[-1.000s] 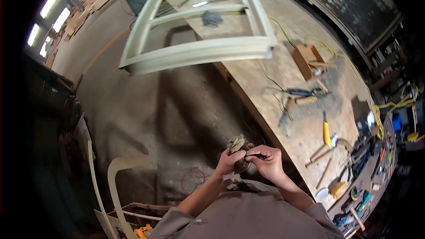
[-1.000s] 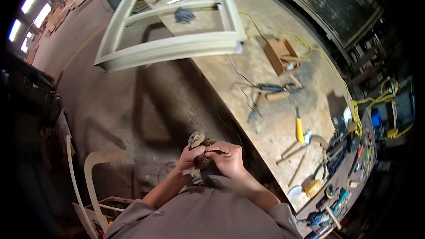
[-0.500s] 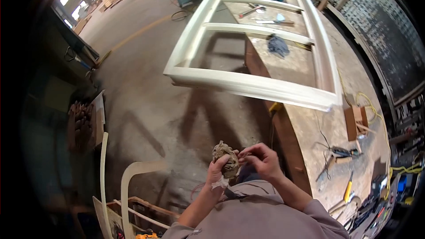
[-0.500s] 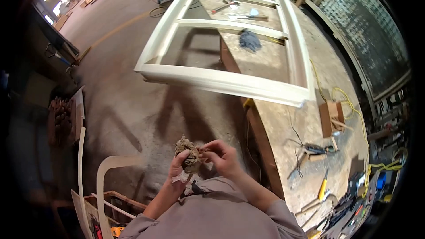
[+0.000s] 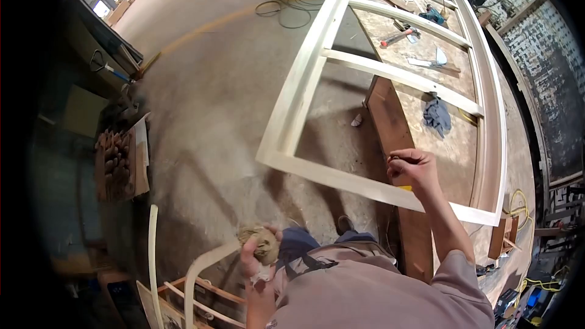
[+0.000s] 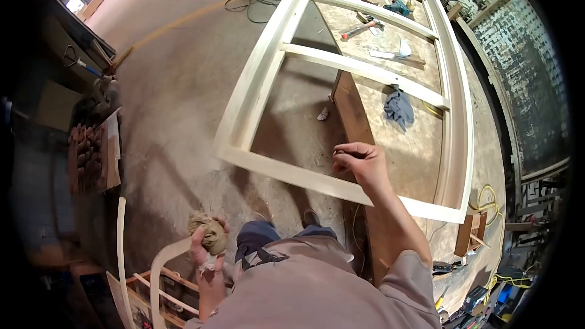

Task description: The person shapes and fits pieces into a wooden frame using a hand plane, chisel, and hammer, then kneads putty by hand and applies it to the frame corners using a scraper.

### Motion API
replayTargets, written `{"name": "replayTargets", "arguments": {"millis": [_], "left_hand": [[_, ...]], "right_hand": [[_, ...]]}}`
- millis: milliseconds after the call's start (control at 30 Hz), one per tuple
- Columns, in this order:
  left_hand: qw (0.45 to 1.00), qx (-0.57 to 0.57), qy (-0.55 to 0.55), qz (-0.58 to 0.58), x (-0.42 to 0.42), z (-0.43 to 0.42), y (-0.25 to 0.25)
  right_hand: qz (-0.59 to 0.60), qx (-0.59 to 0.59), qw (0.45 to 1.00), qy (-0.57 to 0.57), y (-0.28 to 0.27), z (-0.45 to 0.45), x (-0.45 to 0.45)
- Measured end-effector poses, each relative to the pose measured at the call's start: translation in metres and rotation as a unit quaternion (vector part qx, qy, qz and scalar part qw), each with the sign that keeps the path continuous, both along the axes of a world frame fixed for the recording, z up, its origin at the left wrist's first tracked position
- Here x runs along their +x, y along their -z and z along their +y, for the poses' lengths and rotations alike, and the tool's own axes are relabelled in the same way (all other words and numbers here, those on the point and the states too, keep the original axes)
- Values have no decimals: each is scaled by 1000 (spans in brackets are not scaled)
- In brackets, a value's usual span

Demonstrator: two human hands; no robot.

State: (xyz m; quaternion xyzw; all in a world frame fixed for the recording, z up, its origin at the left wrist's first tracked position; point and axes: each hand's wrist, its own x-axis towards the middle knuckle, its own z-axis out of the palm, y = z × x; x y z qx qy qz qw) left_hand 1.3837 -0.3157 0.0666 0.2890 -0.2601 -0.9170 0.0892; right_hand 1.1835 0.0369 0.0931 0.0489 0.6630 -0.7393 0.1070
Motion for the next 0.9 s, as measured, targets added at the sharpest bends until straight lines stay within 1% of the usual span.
{"name": "replayTargets", "arguments": {"millis": [67, 133, 167, 267, 367, 467, 500, 600, 633, 733, 800, 900], "left_hand": [[1000, -20, -11, 3, -26, -37, 8], [999, -38, -13, 17, -62, -82, 22], [999, -27, -7, 18, -76, -113, 38], [999, -25, 26, 18, -136, -197, 57], [994, -48, 102, -4, -206, -270, 47], [985, -38, 169, 1, -285, -307, 21], [977, -45, 207, 6, -313, -317, 19], [954, -27, 295, 51, -401, -317, 12], [938, -9, 337, 77, -430, -315, 16], [902, -12, 418, 102, -511, -298, 19], [889, -18, 446, 103, -559, -282, 25], [864, -5, 489, 122, -630, -263, 41]], "right_hand": [[-13, 26, 999, 12, 9, -25, -41], [-29, 14, 999, 12, 22, -49, -78], [-30, 7, 999, 32, 25, -64, -98], [-42, -24, 994, 100, 35, -118, -148], [-36, -67, 983, 170, 36, -168, -185], [-36, -52, 975, 214, 38, -198, -212], [-38, -51, 968, 242, 38, -203, -217], [-53, -46, 948, 311, 40, -206, -227], [-57, -39, 941, 331, 43, -204, -233], [-60, -24, 924, 376, 55, -197, -249], [-50, -31, 913, 405, 65, -188, -268], [-59, -56, 874, 479, 83, -168, -300]]}}
